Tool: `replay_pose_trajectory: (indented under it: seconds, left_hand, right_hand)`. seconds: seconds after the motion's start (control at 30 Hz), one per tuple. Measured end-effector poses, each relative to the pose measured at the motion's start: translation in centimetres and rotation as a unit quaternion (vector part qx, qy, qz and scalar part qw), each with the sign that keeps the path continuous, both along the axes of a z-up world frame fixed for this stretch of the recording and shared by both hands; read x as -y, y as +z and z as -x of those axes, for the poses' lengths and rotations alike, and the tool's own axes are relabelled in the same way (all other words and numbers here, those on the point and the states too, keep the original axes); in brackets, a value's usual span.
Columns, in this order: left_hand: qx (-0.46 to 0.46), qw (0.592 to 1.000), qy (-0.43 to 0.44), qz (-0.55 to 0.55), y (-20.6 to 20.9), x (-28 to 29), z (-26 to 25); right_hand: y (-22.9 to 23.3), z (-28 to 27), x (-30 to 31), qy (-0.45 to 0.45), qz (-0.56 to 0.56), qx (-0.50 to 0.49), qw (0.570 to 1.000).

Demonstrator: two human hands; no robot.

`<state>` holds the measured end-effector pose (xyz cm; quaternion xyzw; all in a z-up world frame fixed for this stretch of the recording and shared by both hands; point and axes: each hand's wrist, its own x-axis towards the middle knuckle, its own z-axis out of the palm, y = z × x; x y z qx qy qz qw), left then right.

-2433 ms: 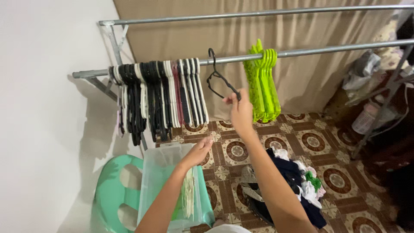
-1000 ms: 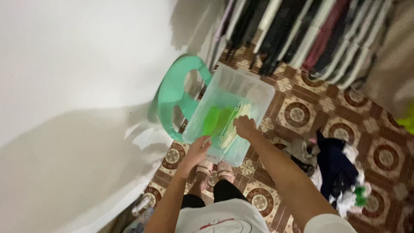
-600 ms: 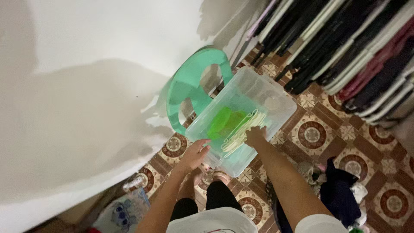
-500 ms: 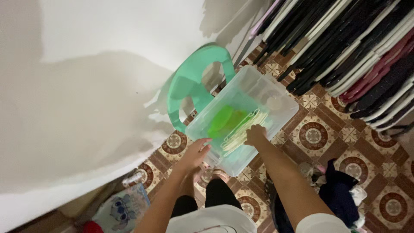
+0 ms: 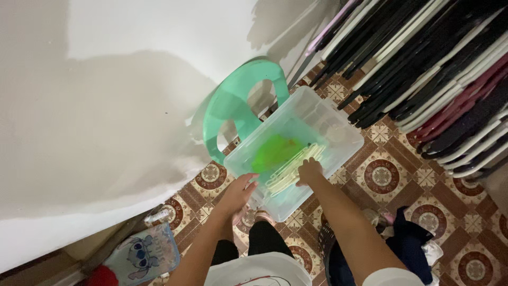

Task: The person sorts various clothes hangers by removing them from a plastic bin and hanging them onto a metal garment rack.

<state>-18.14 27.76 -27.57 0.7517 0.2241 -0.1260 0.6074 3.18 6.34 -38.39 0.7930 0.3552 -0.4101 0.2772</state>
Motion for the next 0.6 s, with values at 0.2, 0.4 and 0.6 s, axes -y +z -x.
replay_pose_trajectory:
  seconds: [0.2, 0.4, 0.6]
  left_hand:
    - [-0.007, 1.000, -0.002, 0.000, -0.9, 0.0, 0.7]
    - [-0.076, 0.995, 0.035, 0.048, 0.1, 0.0, 0.6]
    - [-0.043, 0.999, 0.007, 0.011, 0.2, 0.0, 0.3]
  right_hand:
    - [-1.5, -0.6, 0.0, 0.015, -0.010, -0.011, 1.000]
    - [-3.1, -0.8, 0.8, -0.036, 0.008, -0.042, 0.998]
    - [-3.2, -0.7, 0.8, -0.038, 0.000, -0.050, 0.998]
